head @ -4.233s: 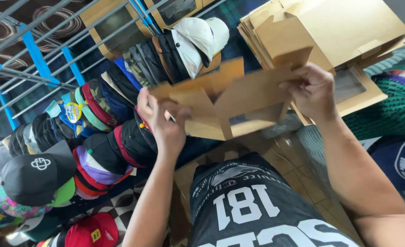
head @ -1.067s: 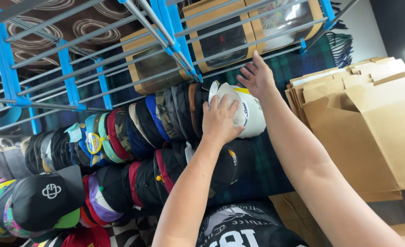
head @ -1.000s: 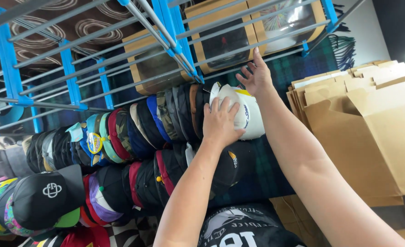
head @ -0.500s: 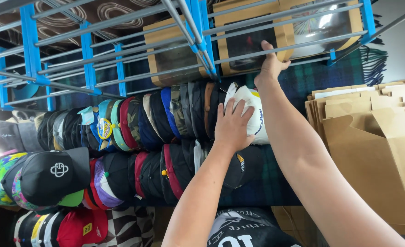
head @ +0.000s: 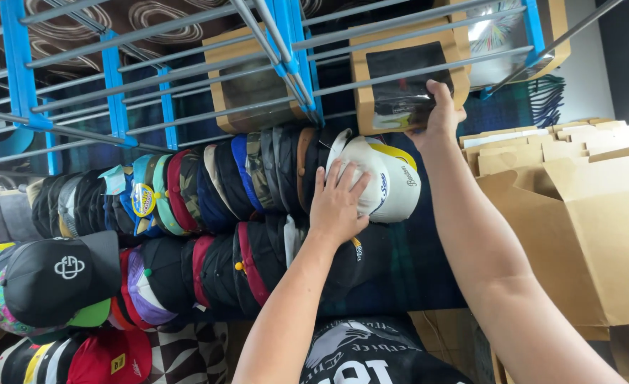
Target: The person takes baseball caps from a storage rack, assembles cardboard display boxes by hand, and places the hats inside them.
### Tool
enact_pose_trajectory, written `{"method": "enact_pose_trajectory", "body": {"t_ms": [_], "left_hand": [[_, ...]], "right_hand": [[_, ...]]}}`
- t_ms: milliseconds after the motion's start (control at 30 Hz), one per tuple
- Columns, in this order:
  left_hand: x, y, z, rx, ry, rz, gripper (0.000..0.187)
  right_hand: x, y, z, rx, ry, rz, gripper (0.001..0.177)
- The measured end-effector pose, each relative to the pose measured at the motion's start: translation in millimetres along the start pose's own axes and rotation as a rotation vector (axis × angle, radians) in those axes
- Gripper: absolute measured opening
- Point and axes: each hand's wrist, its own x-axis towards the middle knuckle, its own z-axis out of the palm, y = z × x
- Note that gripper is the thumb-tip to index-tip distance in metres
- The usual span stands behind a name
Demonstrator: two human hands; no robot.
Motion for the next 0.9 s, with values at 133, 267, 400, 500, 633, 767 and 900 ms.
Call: {"method": "enact_pose_trajectory", "body": {"t_ms": [133,267,400,500,633,767,900], "left_hand": [[4.4,-3.5,5.8,-0.025,-0.002,-0.006,0.088],[10.0,-1.5,17.9,-0.046,0.056,-0.019,0.088],[19.5,0.7,4.8,-0.074,0.102,0.006,0.087],[6.0,9.6,-22.5,-0.258,-0.092,-0.073,0.125],[-53.4,26.4,-20.7,-0.597,0.201,0.057,0.134],[-118.7,57.1,-3.6,-0.808,0.399,0.366,0.124],[-176.6,77.5,3.0,-0.991,0.234,0.306,0.131]], "right_hand": [[3.3,-26.3,-21.4,-0.067,-0.074,-0.02,0.114],[-2.9,-48.8,-50.6,-0.212,-0.077,-0.01,0.098],[-36.9,-54.9,-95.0,-0.203,-0.135,0.01,0.096],[-51.0,-54.7,-157.8,-0.212,-0.169,0.006,0.097],[-117.1,-89.0,-217.6,-0.321,-0.22,-0.075,0.06],[-205.6,-127.5,-256.7,-0.632,-0.235,-0.137,0.066],[-293.0,-148.8,-243.1,-0.81,-0.142,-0.111,0.086]]}}
